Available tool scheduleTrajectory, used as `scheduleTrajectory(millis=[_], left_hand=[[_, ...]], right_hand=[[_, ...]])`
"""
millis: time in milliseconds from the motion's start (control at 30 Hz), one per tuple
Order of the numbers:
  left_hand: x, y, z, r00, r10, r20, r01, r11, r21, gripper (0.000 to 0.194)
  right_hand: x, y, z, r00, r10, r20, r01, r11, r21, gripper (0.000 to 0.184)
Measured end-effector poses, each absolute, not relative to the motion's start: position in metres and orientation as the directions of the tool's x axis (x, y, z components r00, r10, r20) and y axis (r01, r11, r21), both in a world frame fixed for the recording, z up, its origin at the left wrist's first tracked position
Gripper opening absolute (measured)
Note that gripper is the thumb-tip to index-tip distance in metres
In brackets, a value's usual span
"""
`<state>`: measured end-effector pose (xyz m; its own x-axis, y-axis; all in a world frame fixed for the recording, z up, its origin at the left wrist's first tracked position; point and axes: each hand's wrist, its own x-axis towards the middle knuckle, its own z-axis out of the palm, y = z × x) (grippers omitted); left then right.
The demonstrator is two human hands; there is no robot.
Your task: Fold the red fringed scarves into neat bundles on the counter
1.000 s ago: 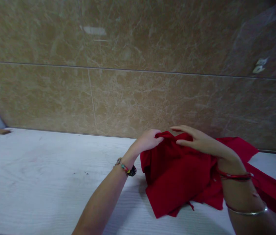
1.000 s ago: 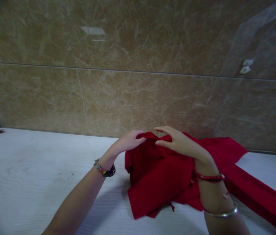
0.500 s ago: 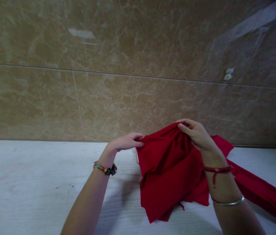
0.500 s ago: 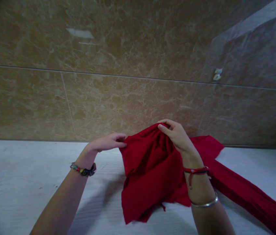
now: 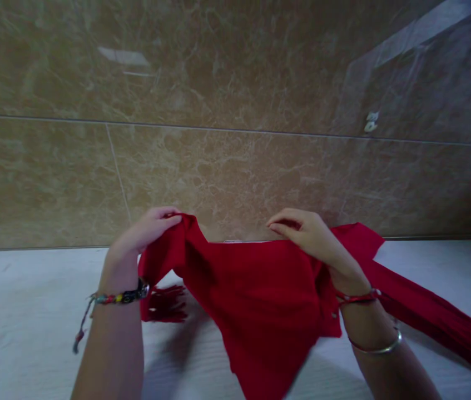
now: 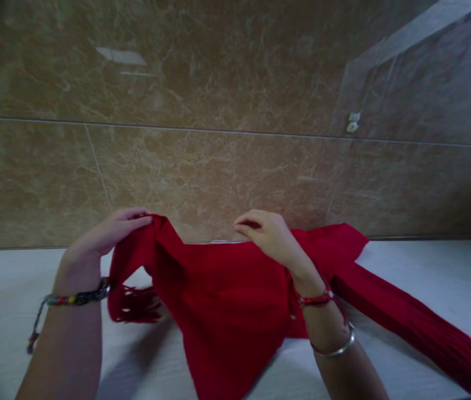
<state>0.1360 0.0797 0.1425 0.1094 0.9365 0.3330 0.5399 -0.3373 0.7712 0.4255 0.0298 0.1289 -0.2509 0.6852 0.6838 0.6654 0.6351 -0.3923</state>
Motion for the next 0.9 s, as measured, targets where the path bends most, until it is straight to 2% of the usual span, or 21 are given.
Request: scheduleTrajectory(millis=[67, 167, 233, 300, 433, 467, 567, 633, 700, 800, 900], left_hand=[[0.146, 0.08, 0.14, 0.277, 0.914, 0.297, 0.605, -0.406, 0.686, 0.027], [0.167, 0.077, 0.14, 0.42, 0.865, 0.273, 0.615, -0.493, 0.616, 0.028], [0.175, 0.074, 0.141, 0.444, 0.861, 0.249, 0.612, -0.495, 0.617, 0.029], [0.177, 0.072, 0.142, 0.431, 0.87, 0.239, 0.613, -0.477, 0.631, 0.029], [0.171, 0.074, 0.142, 0.375, 0.887, 0.271, 0.589, -0.453, 0.67, 0.027], [0.169, 0.075, 0.141, 0.36, 0.889, 0.283, 0.578, -0.451, 0.681, 0.027], [0.166, 0.081, 0.139, 0.303, 0.897, 0.323, 0.534, -0.44, 0.722, 0.026], [0.161, 0.087, 0.136, 0.226, 0.904, 0.363, 0.501, -0.427, 0.753, 0.026], [0.153, 0.092, 0.134, 0.119, 0.908, 0.401, 0.49, -0.405, 0.772, 0.025], [0.141, 0.098, 0.131, 0.032, 0.908, 0.419, 0.494, -0.378, 0.783, 0.023], [0.139, 0.098, 0.131, 0.093, 0.907, 0.412, 0.465, -0.405, 0.787, 0.023]], right_hand=[[0.413, 0.036, 0.12, -0.362, 0.716, 0.597, 0.691, 0.636, -0.343, 0.018], [0.401, 0.056, 0.098, -0.382, 0.804, 0.455, 0.786, 0.542, -0.298, 0.022], [0.399, 0.069, 0.083, -0.415, 0.831, 0.371, 0.808, 0.524, -0.27, 0.024], [0.399, 0.078, 0.071, -0.505, 0.812, 0.292, 0.774, 0.576, -0.264, 0.021], [0.397, 0.081, 0.057, -0.656, 0.749, 0.092, 0.686, 0.642, -0.342, 0.05], [0.395, 0.081, 0.055, -0.673, 0.739, 0.031, 0.685, 0.639, -0.35, 0.047], [0.388, 0.08, 0.053, -0.697, 0.714, -0.058, 0.694, 0.652, -0.305, 0.02], [0.388, 0.08, 0.057, -0.673, 0.739, 0.021, 0.709, 0.653, -0.267, 0.013], [0.397, 0.081, 0.067, -0.581, 0.794, 0.18, 0.752, 0.608, -0.254, 0.015], [0.429, 0.082, 0.088, -0.338, 0.844, 0.416, 0.844, 0.467, -0.262, 0.017], [0.471, 0.081, 0.104, -0.064, 0.799, 0.598, 0.922, 0.276, -0.27, 0.018]])
